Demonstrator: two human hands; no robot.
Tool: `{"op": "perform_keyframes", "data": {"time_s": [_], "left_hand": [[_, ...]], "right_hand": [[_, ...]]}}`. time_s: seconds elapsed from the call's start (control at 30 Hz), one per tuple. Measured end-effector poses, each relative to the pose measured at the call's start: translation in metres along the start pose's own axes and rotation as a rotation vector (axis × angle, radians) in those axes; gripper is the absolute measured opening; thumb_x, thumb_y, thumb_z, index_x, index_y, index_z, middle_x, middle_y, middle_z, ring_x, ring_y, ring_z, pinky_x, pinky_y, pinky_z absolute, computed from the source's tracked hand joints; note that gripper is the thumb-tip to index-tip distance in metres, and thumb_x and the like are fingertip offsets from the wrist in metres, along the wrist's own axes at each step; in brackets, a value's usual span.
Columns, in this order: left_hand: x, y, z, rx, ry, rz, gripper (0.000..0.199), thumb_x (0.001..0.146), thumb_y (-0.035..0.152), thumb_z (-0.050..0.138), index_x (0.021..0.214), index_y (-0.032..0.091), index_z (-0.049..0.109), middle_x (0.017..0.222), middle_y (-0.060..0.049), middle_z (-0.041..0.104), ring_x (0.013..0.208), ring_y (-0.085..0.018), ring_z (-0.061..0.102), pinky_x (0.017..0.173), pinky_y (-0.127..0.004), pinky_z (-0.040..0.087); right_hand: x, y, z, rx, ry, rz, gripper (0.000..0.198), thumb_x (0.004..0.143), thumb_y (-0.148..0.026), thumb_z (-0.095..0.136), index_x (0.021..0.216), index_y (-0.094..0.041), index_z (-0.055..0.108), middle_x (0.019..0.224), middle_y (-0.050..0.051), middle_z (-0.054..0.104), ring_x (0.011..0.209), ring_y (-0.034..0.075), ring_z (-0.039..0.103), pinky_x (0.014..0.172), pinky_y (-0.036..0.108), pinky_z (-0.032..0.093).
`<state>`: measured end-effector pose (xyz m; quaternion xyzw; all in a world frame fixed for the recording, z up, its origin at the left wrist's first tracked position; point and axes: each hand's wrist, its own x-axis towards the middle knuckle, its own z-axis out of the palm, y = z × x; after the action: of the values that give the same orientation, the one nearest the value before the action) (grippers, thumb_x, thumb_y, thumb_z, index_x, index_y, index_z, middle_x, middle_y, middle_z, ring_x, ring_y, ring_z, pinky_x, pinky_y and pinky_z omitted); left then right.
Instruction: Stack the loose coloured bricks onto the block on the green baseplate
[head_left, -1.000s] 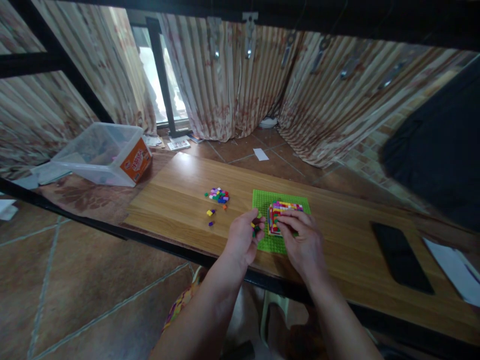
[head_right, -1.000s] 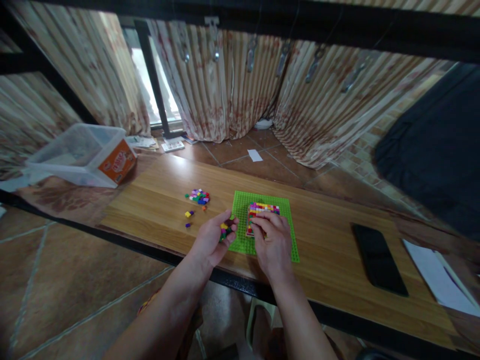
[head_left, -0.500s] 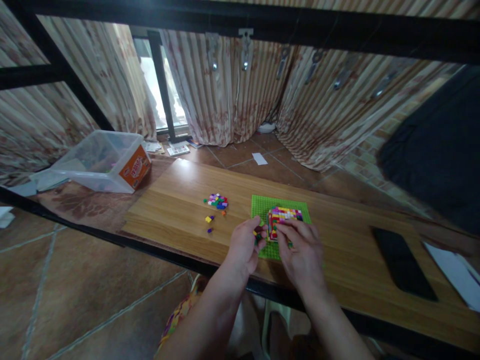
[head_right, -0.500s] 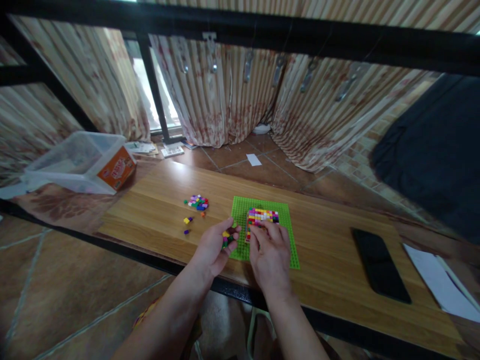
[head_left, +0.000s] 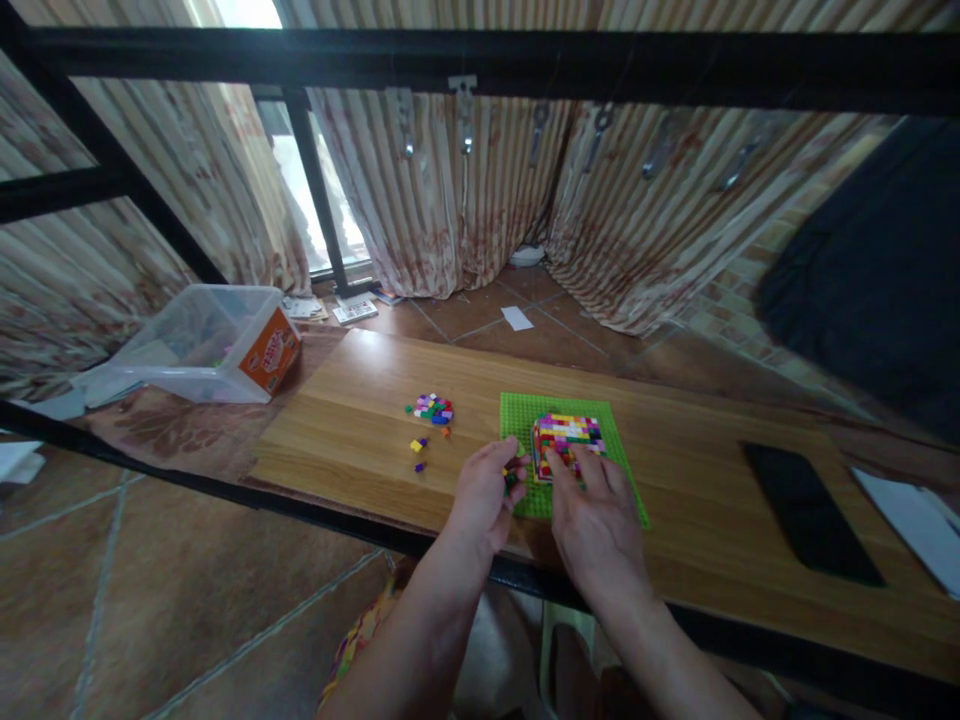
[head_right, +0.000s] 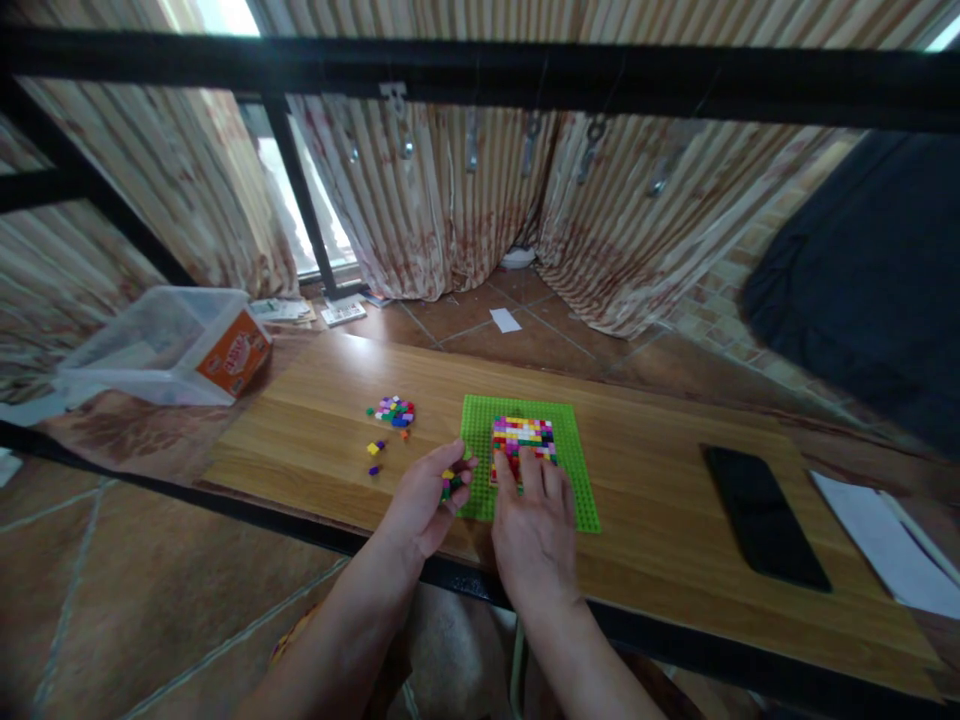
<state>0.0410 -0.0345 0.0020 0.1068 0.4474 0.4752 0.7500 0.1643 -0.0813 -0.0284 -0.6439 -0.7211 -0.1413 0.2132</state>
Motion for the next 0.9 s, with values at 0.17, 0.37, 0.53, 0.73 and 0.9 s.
{"op": "perform_keyframes", "data": {"time_s": [0.17,0.37,0.53,0.73,0.9], "left_hand": [[-0.001,-0.003,-0.002,0.061,-0.020,0.028,0.027,0.065,0.029,0.080,0.067,0.014,0.058,0.063,0.001,0.059,0.052,-0.005,0.048,0.046,-0.015,0.034],[-0.001,-0.007,0.000,0.113,-0.044,0.024,0.030,0.059,0.030,0.084,0.069,0.014,0.061,0.065,0.000,0.062,0.053,-0.005,0.049,0.047,-0.015,0.033],[-0.003,-0.006,0.003,0.141,-0.071,0.016,0.027,0.059,0.027,0.083,0.070,0.013,0.063,0.065,0.000,0.063,0.051,-0.004,0.048,0.044,-0.015,0.030],[-0.008,-0.004,0.004,0.182,-0.111,0.012,0.028,0.056,0.022,0.083,0.075,0.012,0.066,0.061,0.004,0.057,0.049,-0.003,0.047,0.042,-0.014,0.026],[-0.010,-0.004,0.003,0.249,-0.126,0.017,0.031,0.054,0.022,0.085,0.078,0.011,0.068,0.062,0.003,0.058,0.049,-0.003,0.046,0.041,-0.014,0.023]], "right_hand": [[0.003,-0.002,-0.002,0.001,0.023,0.022,0.034,0.089,-0.012,0.048,0.115,-0.021,0.068,0.115,0.017,0.064,0.103,0.032,0.054,0.084,0.050,0.048],[0.007,0.005,-0.005,0.270,0.109,0.138,0.032,0.092,-0.019,0.049,0.120,-0.020,0.063,0.116,0.013,0.066,0.105,0.029,0.058,0.089,0.047,0.049],[0.009,0.008,-0.017,0.525,0.123,0.228,0.021,0.094,-0.030,0.051,0.102,-0.022,0.068,0.102,0.008,0.071,0.097,0.024,0.064,0.086,0.041,0.050],[0.012,0.004,-0.017,0.617,0.050,0.220,0.014,0.093,-0.030,0.057,0.092,-0.023,0.069,0.090,0.002,0.071,0.086,0.021,0.064,0.078,0.036,0.048],[0.015,0.006,-0.014,0.603,0.014,0.196,0.011,0.091,-0.023,0.058,0.088,-0.023,0.068,0.089,0.002,0.069,0.086,0.020,0.063,0.079,0.036,0.046]]}}
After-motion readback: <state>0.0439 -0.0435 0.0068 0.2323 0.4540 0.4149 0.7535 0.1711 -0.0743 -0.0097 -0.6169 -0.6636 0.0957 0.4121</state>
